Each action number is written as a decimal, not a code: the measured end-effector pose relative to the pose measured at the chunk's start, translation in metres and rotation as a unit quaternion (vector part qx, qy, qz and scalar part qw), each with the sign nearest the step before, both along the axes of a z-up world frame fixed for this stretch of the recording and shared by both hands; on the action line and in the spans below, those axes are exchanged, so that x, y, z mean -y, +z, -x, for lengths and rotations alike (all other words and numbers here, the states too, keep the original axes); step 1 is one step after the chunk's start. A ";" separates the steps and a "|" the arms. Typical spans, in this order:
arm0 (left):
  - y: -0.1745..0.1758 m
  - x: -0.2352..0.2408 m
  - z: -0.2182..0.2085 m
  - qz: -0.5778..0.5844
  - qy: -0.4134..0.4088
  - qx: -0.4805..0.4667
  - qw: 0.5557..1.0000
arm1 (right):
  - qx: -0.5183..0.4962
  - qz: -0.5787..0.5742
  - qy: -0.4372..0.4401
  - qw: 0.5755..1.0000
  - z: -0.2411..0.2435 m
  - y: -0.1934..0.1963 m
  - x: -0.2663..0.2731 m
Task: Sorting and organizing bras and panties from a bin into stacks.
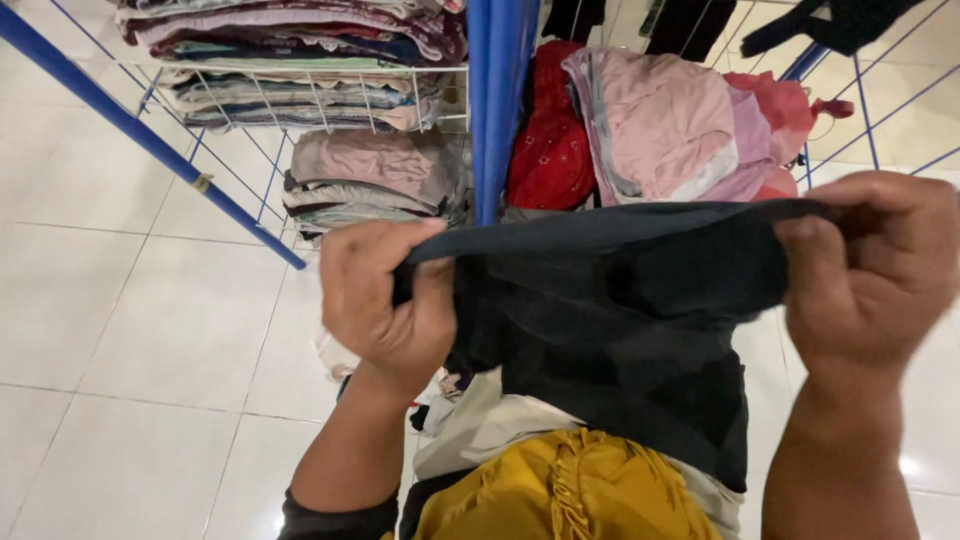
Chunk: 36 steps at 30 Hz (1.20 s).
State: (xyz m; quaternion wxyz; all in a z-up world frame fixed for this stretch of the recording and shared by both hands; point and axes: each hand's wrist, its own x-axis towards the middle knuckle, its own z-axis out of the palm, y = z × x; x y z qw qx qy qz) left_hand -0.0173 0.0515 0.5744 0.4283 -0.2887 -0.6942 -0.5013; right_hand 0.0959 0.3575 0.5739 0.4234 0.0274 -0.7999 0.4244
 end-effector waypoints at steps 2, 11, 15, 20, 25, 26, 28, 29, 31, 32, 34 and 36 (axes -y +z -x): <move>0.005 -0.025 0.004 0.007 -0.023 -0.013 1.000 | -0.001 -0.021 -0.031 0.999 -0.022 0.001 -0.017; -0.111 -0.132 0.052 0.140 -0.127 0.086 0.978 | 0.200 -0.145 -0.262 0.933 -0.049 -0.112 -0.080; -0.153 -0.102 0.028 0.214 -0.152 0.109 0.959 | 0.250 -0.104 -0.261 0.927 -0.095 -0.154 -0.063; -0.189 -0.050 -0.018 0.270 -0.190 0.146 0.932 | 0.288 -0.011 -0.248 0.925 -0.143 -0.173 -0.026; -0.183 -0.031 -0.030 0.344 -0.265 0.158 0.887 | 0.401 -0.017 -0.101 0.910 -0.156 -0.157 -0.008; -0.177 -0.030 -0.031 0.344 -0.265 0.160 0.886 | 0.403 -0.017 -0.100 0.910 -0.157 -0.157 -0.008; -0.164 -0.028 -0.032 0.361 -0.270 0.184 0.873 | 0.426 -0.061 -0.052 0.901 -0.158 -0.157 -0.010; -0.166 -0.028 -0.032 0.360 -0.269 0.184 0.874 | 0.426 -0.062 -0.051 0.901 -0.158 -0.158 -0.010; -0.168 -0.029 -0.032 0.370 -0.254 0.202 0.870 | 0.469 -0.021 -0.058 0.881 -0.159 -0.158 -0.011; -0.170 -0.028 -0.033 0.369 -0.254 0.201 0.871 | 0.469 -0.022 -0.058 0.881 -0.160 -0.161 -0.011; -0.175 -0.029 -0.031 0.375 -0.240 0.203 0.872 | 0.480 0.011 -0.071 0.874 -0.163 -0.166 -0.012; -0.180 -0.030 -0.031 0.377 -0.235 0.197 0.874 | 0.475 0.004 -0.080 0.876 -0.166 -0.168 -0.012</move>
